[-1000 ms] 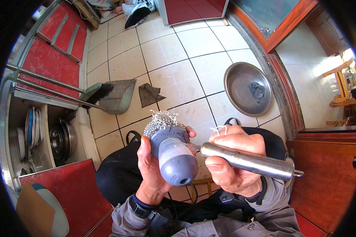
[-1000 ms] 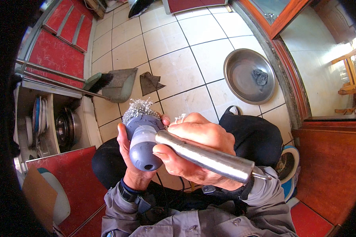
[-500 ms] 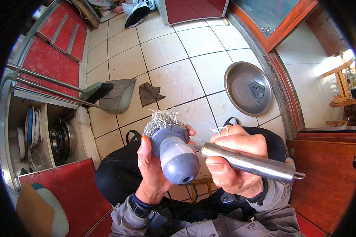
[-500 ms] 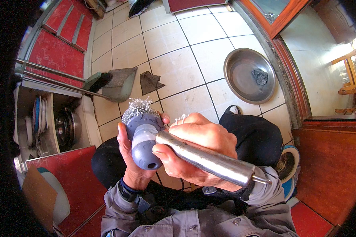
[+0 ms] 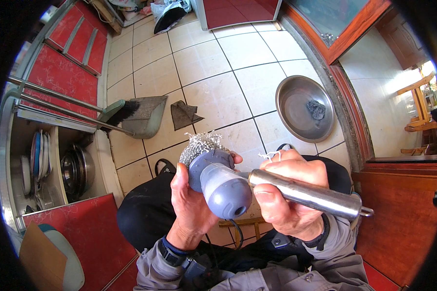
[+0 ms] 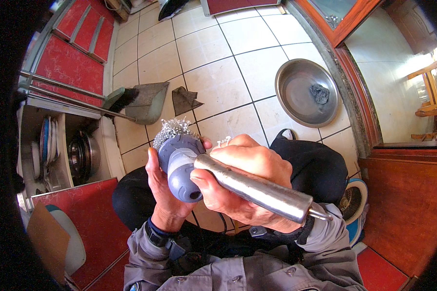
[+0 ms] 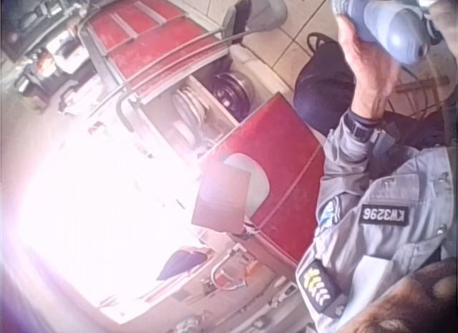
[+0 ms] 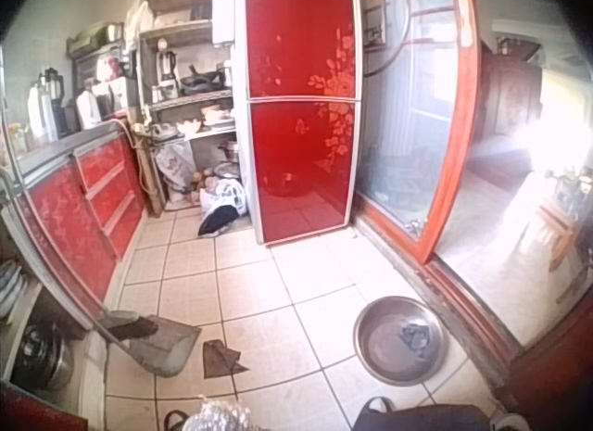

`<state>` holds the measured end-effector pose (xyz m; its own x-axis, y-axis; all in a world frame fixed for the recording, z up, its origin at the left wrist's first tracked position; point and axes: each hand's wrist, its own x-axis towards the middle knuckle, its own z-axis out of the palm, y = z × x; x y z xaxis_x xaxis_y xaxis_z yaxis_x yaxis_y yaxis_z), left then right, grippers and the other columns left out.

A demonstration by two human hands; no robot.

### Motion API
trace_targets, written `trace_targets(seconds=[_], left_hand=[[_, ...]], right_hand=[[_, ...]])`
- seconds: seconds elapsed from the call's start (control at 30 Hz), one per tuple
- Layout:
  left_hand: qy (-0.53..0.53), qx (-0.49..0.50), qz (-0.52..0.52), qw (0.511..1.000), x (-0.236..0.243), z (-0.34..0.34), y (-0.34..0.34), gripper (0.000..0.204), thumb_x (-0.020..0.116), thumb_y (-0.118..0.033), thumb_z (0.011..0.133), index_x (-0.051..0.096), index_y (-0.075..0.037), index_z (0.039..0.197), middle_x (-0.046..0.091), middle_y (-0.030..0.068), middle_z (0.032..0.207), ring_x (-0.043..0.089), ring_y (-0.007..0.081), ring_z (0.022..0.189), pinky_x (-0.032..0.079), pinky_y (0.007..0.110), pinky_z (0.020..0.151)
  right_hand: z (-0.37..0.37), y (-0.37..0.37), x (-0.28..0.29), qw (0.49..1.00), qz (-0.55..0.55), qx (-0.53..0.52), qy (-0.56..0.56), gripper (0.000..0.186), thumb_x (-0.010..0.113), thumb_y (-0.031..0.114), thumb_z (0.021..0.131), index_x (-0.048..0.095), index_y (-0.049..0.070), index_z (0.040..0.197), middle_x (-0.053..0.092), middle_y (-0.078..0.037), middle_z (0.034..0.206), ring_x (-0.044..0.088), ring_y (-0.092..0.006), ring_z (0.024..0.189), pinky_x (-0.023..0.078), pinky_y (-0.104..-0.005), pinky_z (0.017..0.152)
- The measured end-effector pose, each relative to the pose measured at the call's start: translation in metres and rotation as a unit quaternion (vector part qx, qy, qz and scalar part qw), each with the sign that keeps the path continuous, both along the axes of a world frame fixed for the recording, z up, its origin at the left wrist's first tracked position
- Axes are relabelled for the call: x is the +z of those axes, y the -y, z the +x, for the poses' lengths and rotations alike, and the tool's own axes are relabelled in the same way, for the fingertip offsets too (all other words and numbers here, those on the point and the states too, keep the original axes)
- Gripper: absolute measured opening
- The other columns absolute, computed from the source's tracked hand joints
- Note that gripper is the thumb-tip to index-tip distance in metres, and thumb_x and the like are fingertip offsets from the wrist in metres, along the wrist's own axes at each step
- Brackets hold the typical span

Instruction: The person retrieves a string from a shelf and then uses a metal tool to manipulate a grey plastic sink drain stopper with a steel wool scrubber attached. They work on the object while sitting on a small stool on the kitchen floor.

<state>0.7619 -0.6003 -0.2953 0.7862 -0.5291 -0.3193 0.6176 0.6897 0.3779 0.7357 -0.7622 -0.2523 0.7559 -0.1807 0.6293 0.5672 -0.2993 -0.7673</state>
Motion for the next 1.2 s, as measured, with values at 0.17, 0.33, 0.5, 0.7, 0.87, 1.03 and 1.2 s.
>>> trace_targets(seconds=[0.17,0.33,0.5,0.7,0.87,1.03,1.2], left_hand=[[0.057,-0.001,0.046,0.997,-0.005,0.002,-0.003,0.083,0.053,-0.066,0.090,0.048,0.005,0.133,0.059,0.0185,0.128,0.065,0.0286,0.109,0.052,0.040,0.095],[0.097,0.020,0.069,0.993,-0.008,0.003,-0.010,0.075,0.068,-0.051,0.086,0.049,0.000,0.137,0.054,0.0179,0.137,0.058,0.0244,0.117,0.045,0.041,0.103],[0.092,0.066,0.112,0.987,-0.006,0.006,-0.010,0.086,0.081,-0.048,0.074,0.048,0.003,0.135,0.058,0.0161,0.131,0.060,0.0263,0.114,0.047,0.040,0.103],[0.130,0.089,0.107,0.982,0.003,0.010,-0.014,0.086,0.088,-0.033,0.068,0.047,0.000,0.136,0.056,0.0173,0.131,0.059,0.0267,0.115,0.048,0.039,0.102],[0.124,0.096,0.100,0.983,0.006,0.009,-0.014,0.088,0.088,-0.031,0.066,0.046,-0.001,0.137,0.054,0.0163,0.134,0.058,0.0296,0.118,0.047,0.043,0.103],[0.081,0.089,0.047,0.992,0.006,0.010,-0.016,0.078,0.080,-0.032,0.075,0.046,-0.002,0.138,0.055,0.0176,0.135,0.057,0.0318,0.120,0.045,0.045,0.105],[0.084,0.092,0.071,0.990,0.010,0.008,-0.020,0.067,0.074,-0.023,0.081,0.047,0.001,0.138,0.054,0.0165,0.137,0.057,0.0289,0.122,0.044,0.042,0.106]], right_hand=[[0.002,0.006,0.003,0.999,-0.047,-0.003,-0.002,0.030,0.084,0.011,0.072,0.068,0.002,0.096,0.067,-0.011,0.078,0.065,-0.0220,0.056,0.053,-0.0313,0.051],[0.002,0.012,0.006,0.997,-0.065,0.041,-0.018,0.027,0.082,0.010,0.069,0.067,0.000,0.089,0.067,-0.012,0.075,0.065,-0.0224,0.056,0.054,-0.0303,0.050],[0.004,0.014,0.001,0.994,-0.067,0.075,0.051,0.033,0.078,0.005,0.070,0.061,-0.003,0.098,0.066,-0.015,0.078,0.064,-0.0224,0.056,0.053,-0.0306,0.049],[-0.002,0.012,-0.009,0.992,-0.010,0.101,0.081,0.031,0.075,0.003,0.074,0.059,-0.002,0.101,0.066,-0.016,0.082,0.063,-0.0220,0.059,0.051,-0.0306,0.053],[-0.007,0.023,-0.020,0.986,0.032,0.163,-0.015,0.031,0.073,0.009,0.081,0.055,0.002,0.106,0.064,-0.016,0.089,0.059,-0.0189,0.067,0.049,-0.0328,0.061],[-0.012,0.017,-0.031,0.987,0.099,0.119,-0.049,0.030,0.071,0.014,0.083,0.053,0.003,0.105,0.063,-0.017,0.085,0.058,-0.0187,0.065,0.047,-0.0327,0.059],[-0.006,0.017,-0.032,0.984,0.089,0.141,-0.057,0.033,0.069,0.023,0.088,0.050,0.003,0.106,0.062,-0.015,0.084,0.060,-0.0191,0.062,0.046,-0.0309,0.058]])
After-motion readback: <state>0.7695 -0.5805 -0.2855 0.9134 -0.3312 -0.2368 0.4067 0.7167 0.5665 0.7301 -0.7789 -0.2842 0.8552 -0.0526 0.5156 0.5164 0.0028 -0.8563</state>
